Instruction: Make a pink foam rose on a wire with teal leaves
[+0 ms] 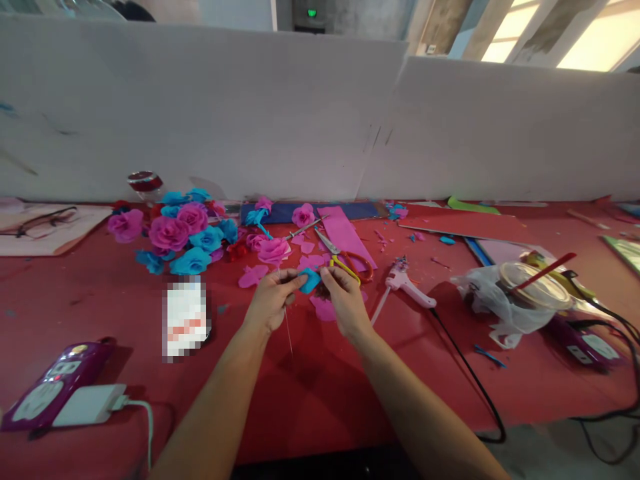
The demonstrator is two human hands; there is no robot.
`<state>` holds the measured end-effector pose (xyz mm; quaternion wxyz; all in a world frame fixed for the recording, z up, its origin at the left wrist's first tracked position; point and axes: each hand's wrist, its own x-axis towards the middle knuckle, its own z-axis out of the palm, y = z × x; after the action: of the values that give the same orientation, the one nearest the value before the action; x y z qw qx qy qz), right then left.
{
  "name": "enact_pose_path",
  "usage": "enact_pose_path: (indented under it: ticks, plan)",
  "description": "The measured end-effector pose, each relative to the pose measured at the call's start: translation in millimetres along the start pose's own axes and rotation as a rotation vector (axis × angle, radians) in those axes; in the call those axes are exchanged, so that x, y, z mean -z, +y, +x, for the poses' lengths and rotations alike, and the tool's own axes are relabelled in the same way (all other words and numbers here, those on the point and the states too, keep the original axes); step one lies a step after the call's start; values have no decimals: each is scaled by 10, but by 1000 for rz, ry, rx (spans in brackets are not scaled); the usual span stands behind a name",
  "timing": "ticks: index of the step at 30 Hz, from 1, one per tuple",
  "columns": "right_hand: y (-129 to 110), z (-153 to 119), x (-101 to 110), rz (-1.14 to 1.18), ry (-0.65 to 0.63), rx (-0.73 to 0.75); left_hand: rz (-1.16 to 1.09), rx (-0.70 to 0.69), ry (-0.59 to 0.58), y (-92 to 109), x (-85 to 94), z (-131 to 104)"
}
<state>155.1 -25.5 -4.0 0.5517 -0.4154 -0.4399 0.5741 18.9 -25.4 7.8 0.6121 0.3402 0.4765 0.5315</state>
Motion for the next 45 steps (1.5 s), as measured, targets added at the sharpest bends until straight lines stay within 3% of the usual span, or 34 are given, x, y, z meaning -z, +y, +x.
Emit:
enact_pose_path:
  ticks: [4,9,14,19,31,39,45]
  plan:
    - [51,-3,-8,-28,-44,33,-10,8,8,-1,-3,3]
    - [77,23,19,-32,5,37,-72,50,10,7,-21,-14]
    - [37,21,32,-46,27,43,56,42,23,1,-13,-22]
    - [-4,9,38,-101,-28,47,124,95,-47,18,23,-31]
    - [-88,41,86,46,-64,-99,123,56,-34,105,127,-14]
    - [-49,26,79,66,-79,0,29,26,-14,123,67,-57]
    - [-43,12,89,-59,-128,131,43,-6,13,99,19,-61]
